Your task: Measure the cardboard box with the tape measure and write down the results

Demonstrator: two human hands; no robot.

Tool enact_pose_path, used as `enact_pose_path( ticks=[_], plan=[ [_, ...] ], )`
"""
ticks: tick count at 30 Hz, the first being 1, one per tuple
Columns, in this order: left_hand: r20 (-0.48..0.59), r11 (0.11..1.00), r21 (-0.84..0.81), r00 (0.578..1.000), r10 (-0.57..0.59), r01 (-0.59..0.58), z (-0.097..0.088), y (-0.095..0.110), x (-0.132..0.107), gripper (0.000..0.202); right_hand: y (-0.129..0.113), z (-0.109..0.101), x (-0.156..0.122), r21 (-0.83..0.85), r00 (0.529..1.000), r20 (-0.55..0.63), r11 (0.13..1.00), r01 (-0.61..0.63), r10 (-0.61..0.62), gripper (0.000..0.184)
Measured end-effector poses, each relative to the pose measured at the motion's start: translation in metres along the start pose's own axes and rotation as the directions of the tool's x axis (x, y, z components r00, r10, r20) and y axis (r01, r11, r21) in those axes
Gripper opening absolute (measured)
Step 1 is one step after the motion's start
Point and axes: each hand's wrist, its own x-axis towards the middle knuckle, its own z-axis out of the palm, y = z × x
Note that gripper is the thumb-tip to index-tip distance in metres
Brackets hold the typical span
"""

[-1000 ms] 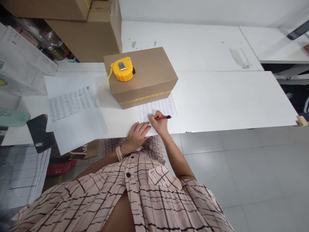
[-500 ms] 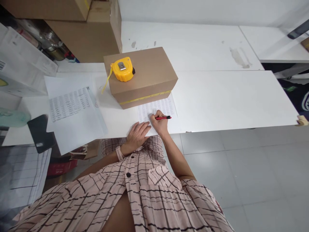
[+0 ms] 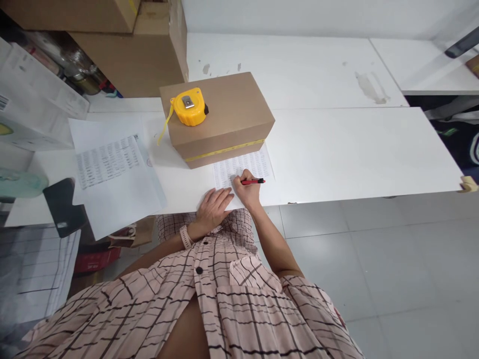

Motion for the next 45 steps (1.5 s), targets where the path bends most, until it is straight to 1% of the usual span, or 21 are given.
enact_pose_path(
  ticks=[2,5,7,9,12,15,17,20,22,23,25,27,29,31,33,34,35,37,38,42,45],
  plan=[
    [-0.012,1.0,-0.022,1.0,0.009,-0.009,0.0,-0.002,-0.001,0.046,0.0,-0.006,0.001,0.019,0.996,-0.088,1.0,0.005,-0.003,0.036],
    [-0.039,0.997,-0.077,0.999,0.015,-0.018,-0.001,-0.008,-0.007,0.042,0.007,-0.028,0.008,-0.014,0.979,-0.199,0.999,0.03,-0.032,0.029],
    [-0.072,0.993,-0.12,0.997,0.009,-0.017,-0.003,-0.014,-0.015,0.04,0.017,-0.049,0.016,-0.152,0.97,-0.213,0.985,0.083,-0.114,0.019],
    [-0.114,0.988,-0.156,0.994,0.003,-0.021,-0.006,-0.02,-0.025,0.04,0.03,-0.069,0.027,-0.356,0.955,-0.204,0.925,0.131,-0.214,0.006],
    [-0.158,0.976,-0.213,0.987,0.006,-0.04,-0.011,-0.025,-0.037,0.043,0.052,-0.089,0.042,-0.589,0.953,-0.164,0.8,0.112,-0.254,0.026],
    [-0.227,0.952,-0.301,0.974,-0.023,-0.048,-0.025,-0.032,-0.033,0.043,0.065,-0.095,0.051,-0.672,0.972,-0.094,0.734,0.097,-0.215,0.034],
    [-0.353,0.943,-0.334,0.93,-0.106,-0.019,-0.044,-0.044,-0.016,0.037,0.068,-0.094,0.052,-0.679,0.972,-0.084,0.726,0.107,-0.221,0.04],
    [-0.563,0.94,-0.331,0.782,-0.268,0.085,-0.084,-0.075,0.027,0.029,0.069,-0.092,0.05,-0.65,0.956,-0.129,0.751,0.12,-0.264,0.047],
    [-0.624,0.929,-0.343,0.705,-0.337,0.14,-0.111,-0.101,0.061,0.034,0.069,-0.092,0.05,-0.618,0.947,-0.164,0.777,0.121,-0.278,0.047],
    [-0.626,0.924,-0.348,0.694,-0.356,0.159,-0.122,-0.115,0.078,0.042,0.069,-0.092,0.049,-0.603,0.943,-0.184,0.79,0.116,-0.278,0.046],
    [-0.577,0.905,-0.38,0.715,-0.395,0.193,-0.136,-0.137,0.106,0.061,0.066,-0.093,0.048,-0.572,0.927,-0.241,0.814,0.102,-0.286,0.042],
    [-0.492,0.87,-0.441,0.751,-0.44,0.22,-0.142,-0.148,0.124,0.073,0.056,-0.092,0.045,-0.54,0.889,-0.323,0.834,0.109,-0.325,0.039],
    [-0.423,0.82,-0.527,0.768,-0.48,0.222,-0.143,-0.145,0.129,0.075,0.035,-0.089,0.039,-0.492,0.835,-0.407,0.859,0.143,-0.372,0.035],
    [-0.358,0.742,-0.648,0.791,-0.496,0.172,-0.143,-0.128,0.123,0.075,0.002,-0.082,0.029,-0.372,0.821,-0.441,0.907,0.2,-0.362,0.031],
    [-0.26,0.62,-0.78,0.858,-0.443,0.084,-0.144,-0.104,0.109,0.076,-0.036,-0.072,0.018,-0.079,0.904,-0.336,0.965,0.252,-0.264,0.027],
    [-0.207,0.557,-0.829,0.898,-0.388,0.049,-0.144,-0.091,0.101,0.077,-0.055,-0.067,0.013,0.118,0.958,-0.202,0.966,0.23,-0.204,0.028],
    [-0.163,0.504,-0.863,0.928,-0.335,0.03,-0.145,-0.081,0.093,0.078,-0.072,-0.063,0.009,0.279,0.985,-0.011,0.946,0.166,-0.169,0.031],
    [-0.101,0.45,-0.893,0.958,-0.269,0.033,-0.147,-0.066,0.08,0.077,-0.097,-0.056,0.002,0.452,0.966,0.219,0.892,0.026,-0.139,0.035],
    [-0.079,0.438,-0.898,0.961,-0.264,0.047,-0.149,-0.063,0.075,0.076,-0.106,-0.054,0.0,0.49,0.952,0.279,0.871,-0.029,-0.125,0.036],
    [-0.043,0.394,-0.915,0.953,-0.299,0.083,-0.159,-0.071,0.063,0.072,-0.117,-0.055,0.008,0.516,0.952,0.297,0.851,-0.097,-0.071,0.032],
    [-0.064,0.385,-0.918,0.924,-0.377,0.093,-0.17,-0.096,0.06,0.071,-0.115,-0.061,0.043,0.517,0.981,0.172,0.856,-0.011,-0.091,0.029]
  ],
)
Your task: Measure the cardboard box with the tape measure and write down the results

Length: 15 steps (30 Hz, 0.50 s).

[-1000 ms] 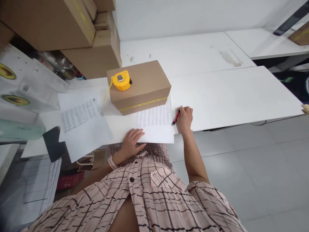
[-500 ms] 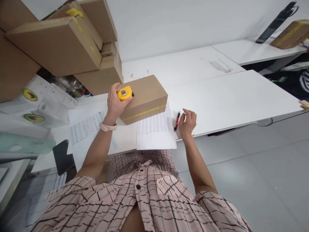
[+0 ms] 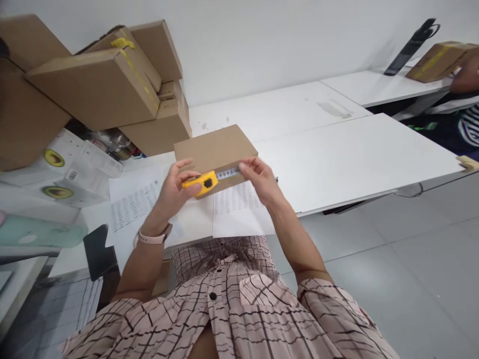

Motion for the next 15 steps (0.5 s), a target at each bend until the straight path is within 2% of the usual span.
enact_pose_path(
  ticks=[3,5,7,9,11,13,15],
  plan=[
    [-0.219,1.0,0.027,0.976,-0.001,0.007,-0.037,-0.007,0.017,0.066,-0.001,-0.022,0.059,-0.036,0.983,-0.146,0.994,0.104,-0.108,0.031],
    [-0.39,0.999,0.028,0.921,-0.018,0.032,-0.063,-0.015,0.031,0.06,0.002,-0.035,0.101,-0.073,0.971,-0.209,0.992,0.105,-0.119,0.031],
    [-0.509,0.996,0.012,0.858,-0.072,0.091,-0.086,-0.023,0.043,0.054,0.008,-0.044,0.135,-0.132,0.964,-0.253,0.99,0.046,-0.079,0.027],
    [-0.568,0.986,0.0,0.812,-0.135,0.164,-0.102,-0.031,0.05,0.05,0.017,-0.044,0.156,-0.219,0.961,-0.276,0.975,-0.034,-0.028,0.021],
    [-0.587,0.977,0.008,0.792,-0.17,0.215,-0.11,-0.038,0.051,0.047,0.026,-0.039,0.165,-0.32,0.966,-0.258,0.941,-0.112,0.027,0.016],
    [-0.587,0.971,0.018,0.789,-0.182,0.237,-0.11,-0.043,0.05,0.045,0.034,-0.032,0.166,-0.403,0.974,-0.201,0.898,-0.177,0.102,0.018],
    [-0.565,0.969,0.021,0.803,-0.191,0.246,-0.106,-0.047,0.049,0.044,0.039,-0.026,0.163,-0.428,0.973,-0.142,0.875,-0.226,0.182,0.027]
  ],
)
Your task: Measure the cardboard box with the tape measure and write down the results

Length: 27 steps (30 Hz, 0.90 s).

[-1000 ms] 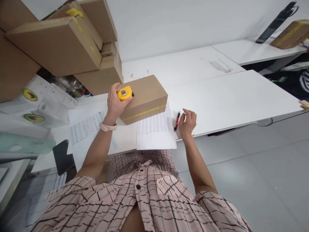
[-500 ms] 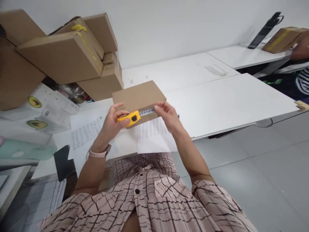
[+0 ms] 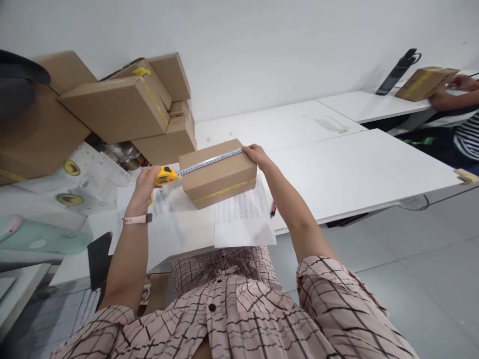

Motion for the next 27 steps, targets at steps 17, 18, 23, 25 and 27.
enact_pose_path(
  ticks=[17,18,23,25,27],
  plan=[
    [0.092,0.999,0.004,0.995,-0.035,0.034,0.013,0.004,0.014,0.047,-0.001,0.009,-0.005,0.122,0.998,-0.048,0.992,-0.029,0.035,0.018],
    [0.093,0.999,0.001,0.995,-0.038,0.038,0.014,0.003,0.014,0.047,0.0,0.009,-0.004,0.129,0.998,-0.048,0.991,-0.026,0.032,0.018],
    [0.075,0.999,-0.003,0.996,-0.046,0.046,0.016,0.004,0.015,0.047,0.002,0.009,-0.009,0.046,0.995,-0.098,0.999,0.01,-0.005,0.016],
    [0.062,1.0,0.001,0.998,-0.023,0.023,0.012,0.009,0.008,0.047,0.002,0.007,-0.012,-0.035,0.989,-0.138,0.998,0.046,-0.051,0.021],
    [0.104,1.0,0.014,0.994,0.018,-0.02,0.004,0.016,-0.011,0.051,-0.001,0.003,-0.015,-0.083,0.98,-0.162,0.991,0.105,-0.117,0.021]
  ],
)
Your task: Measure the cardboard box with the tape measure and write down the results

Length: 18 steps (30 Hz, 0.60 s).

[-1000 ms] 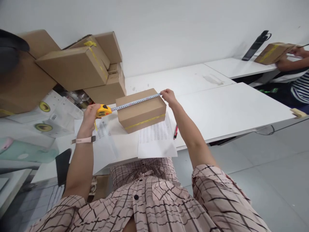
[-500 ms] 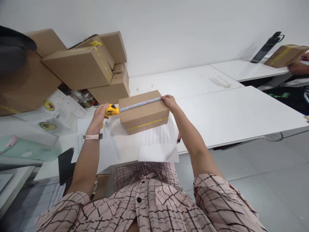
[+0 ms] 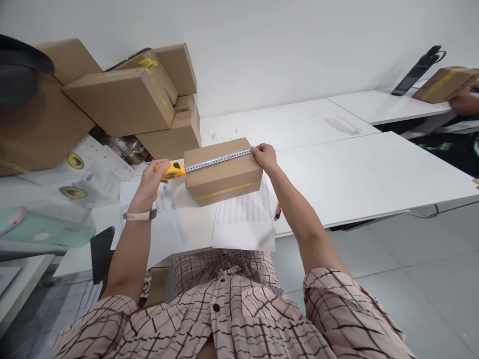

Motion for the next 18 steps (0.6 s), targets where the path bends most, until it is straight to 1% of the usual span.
enact_pose_path(
  ticks=[1,2,3,4,5,6,7,8,9,10,11,13,14,16,18],
  plan=[
    [0.059,1.0,0.007,0.998,0.015,-0.015,-0.002,0.003,-0.015,0.056,-0.003,-0.003,0.0,0.005,0.999,-0.01,0.999,0.042,-0.042,0.02],
    [0.142,1.0,0.01,0.99,0.019,-0.02,-0.002,0.006,-0.035,0.061,-0.007,-0.006,0.0,0.025,0.996,-0.015,0.996,0.091,-0.091,0.019],
    [0.238,1.0,0.0,0.971,0.004,-0.004,0.0,0.008,-0.057,0.064,-0.013,-0.008,0.0,0.051,0.989,-0.012,0.988,0.148,-0.148,0.019],
    [0.36,0.999,-0.014,0.932,-0.038,0.046,0.006,0.008,-0.08,0.064,-0.021,-0.009,0.001,0.073,0.977,0.006,0.974,0.214,-0.215,0.019],
    [0.502,0.992,-0.045,0.861,-0.081,0.119,0.015,0.007,-0.104,0.062,-0.029,-0.008,0.001,0.077,0.957,0.043,0.956,0.283,-0.287,0.019],
    [0.647,0.975,-0.082,0.755,-0.106,0.208,0.027,0.006,-0.127,0.06,-0.038,-0.004,0.002,0.056,0.928,0.105,0.934,0.352,-0.356,0.019],
    [0.732,0.95,-0.138,0.675,-0.093,0.28,0.041,0.004,-0.145,0.056,-0.048,0.002,0.004,0.014,0.892,0.189,0.909,0.416,-0.411,0.019],
    [0.786,0.919,-0.187,0.614,-0.072,0.347,0.056,0.002,-0.16,0.052,-0.057,0.009,0.006,-0.04,0.852,0.282,0.882,0.47,-0.441,0.018],
    [0.796,0.883,-0.243,0.602,-0.055,0.402,0.071,0.001,-0.169,0.051,-0.065,0.019,0.009,-0.096,0.817,0.366,0.856,0.509,-0.445,0.016],
    [0.78,0.847,-0.298,0.624,-0.051,0.441,0.085,0.001,-0.172,0.051,-0.072,0.03,0.013,-0.148,0.797,0.425,0.835,0.529,-0.429,0.015],
    [0.754,0.816,-0.344,0.655,-0.054,0.464,0.097,0.002,-0.17,0.054,-0.077,0.041,0.018,-0.193,0.794,0.455,0.825,0.531,-0.404,0.016],
    [0.697,0.776,-0.409,0.714,-0.074,0.48,0.113,0.007,-0.154,0.059,-0.08,0.061,0.03,-0.27,0.826,0.447,0.829,0.489,-0.342,0.02],
    [0.68,0.765,-0.426,0.729,-0.081,0.482,0.117,0.01,-0.144,0.061,-0.079,0.069,0.035,-0.308,0.849,0.427,0.833,0.46,-0.311,0.023],
    [0.663,0.751,-0.446,0.744,-0.088,0.487,0.12,0.014,-0.127,0.062,-0.075,0.079,0.043,-0.388,0.882,0.396,0.824,0.413,-0.256,0.026],
    [0.655,0.748,-0.449,0.749,-0.097,0.489,0.121,0.015,-0.12,0.061,-0.07,0.082,0.045,-0.438,0.891,0.395,0.806,0.397,-0.225,0.027]
  ],
)
